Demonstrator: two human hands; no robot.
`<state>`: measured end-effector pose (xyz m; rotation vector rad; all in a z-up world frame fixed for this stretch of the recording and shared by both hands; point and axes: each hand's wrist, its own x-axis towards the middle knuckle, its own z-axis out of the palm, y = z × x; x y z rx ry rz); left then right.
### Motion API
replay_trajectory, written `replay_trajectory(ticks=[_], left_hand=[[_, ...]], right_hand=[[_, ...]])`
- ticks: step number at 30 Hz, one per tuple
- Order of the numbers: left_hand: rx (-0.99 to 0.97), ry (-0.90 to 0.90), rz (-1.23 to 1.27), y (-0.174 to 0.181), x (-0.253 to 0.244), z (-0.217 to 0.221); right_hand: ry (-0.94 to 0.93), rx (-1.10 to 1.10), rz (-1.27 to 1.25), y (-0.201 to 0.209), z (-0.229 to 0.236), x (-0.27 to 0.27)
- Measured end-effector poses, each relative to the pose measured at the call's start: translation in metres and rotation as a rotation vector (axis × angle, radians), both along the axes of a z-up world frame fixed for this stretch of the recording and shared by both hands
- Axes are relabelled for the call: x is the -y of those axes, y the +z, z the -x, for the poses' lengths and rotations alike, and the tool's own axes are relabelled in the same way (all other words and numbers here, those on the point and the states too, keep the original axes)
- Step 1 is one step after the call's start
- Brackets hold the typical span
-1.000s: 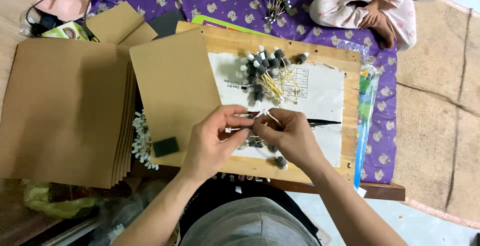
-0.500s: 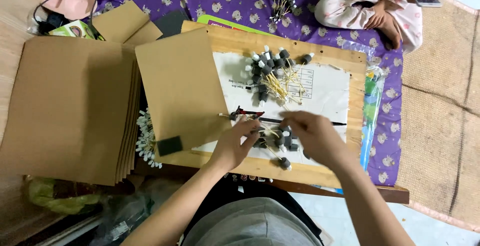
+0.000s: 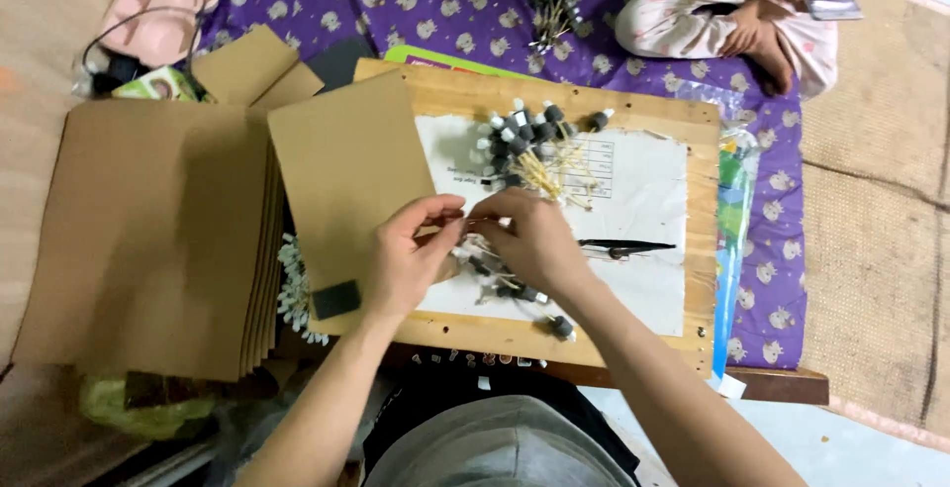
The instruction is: Assembling small white decorative or electrical components onto a wire base
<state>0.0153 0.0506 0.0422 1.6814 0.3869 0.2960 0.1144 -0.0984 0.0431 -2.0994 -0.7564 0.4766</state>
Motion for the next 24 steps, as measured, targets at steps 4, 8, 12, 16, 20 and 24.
replay_trajectory(ticks=[4,8,12,16,20,24], left_hand=[[-0.054,-0.026,0.032,-0.029,-0.004,0.000],[-0.120,0.059,0.181,-0.050,0.001,0.000],[-0.099,0.094,0.263,-0.080,-0.001,0.003],[-0.121,0.057,0.096,-0.061,-0.007,0.007],[-0.408,-0.148,-0.408,-0.021,-0.035,0.037],[-0.714,-0.537,-1.070,-0.037,-0.090,0.092]], right_hand=[[-0.008,0.084,-0.018,-0.023,0.000,-0.002],[-0.013,0.126,0.079,-0.025,0.002,-0.007],[0.060,0.163,0.260,-0.021,0.002,-0.010],[0.059,0.098,0.272,-0.022,0.003,-0.004],[0.070,0.110,0.341,-0.012,0.006,0.000],[0.056,0.117,0.288,-0.025,0.006,0.005]])
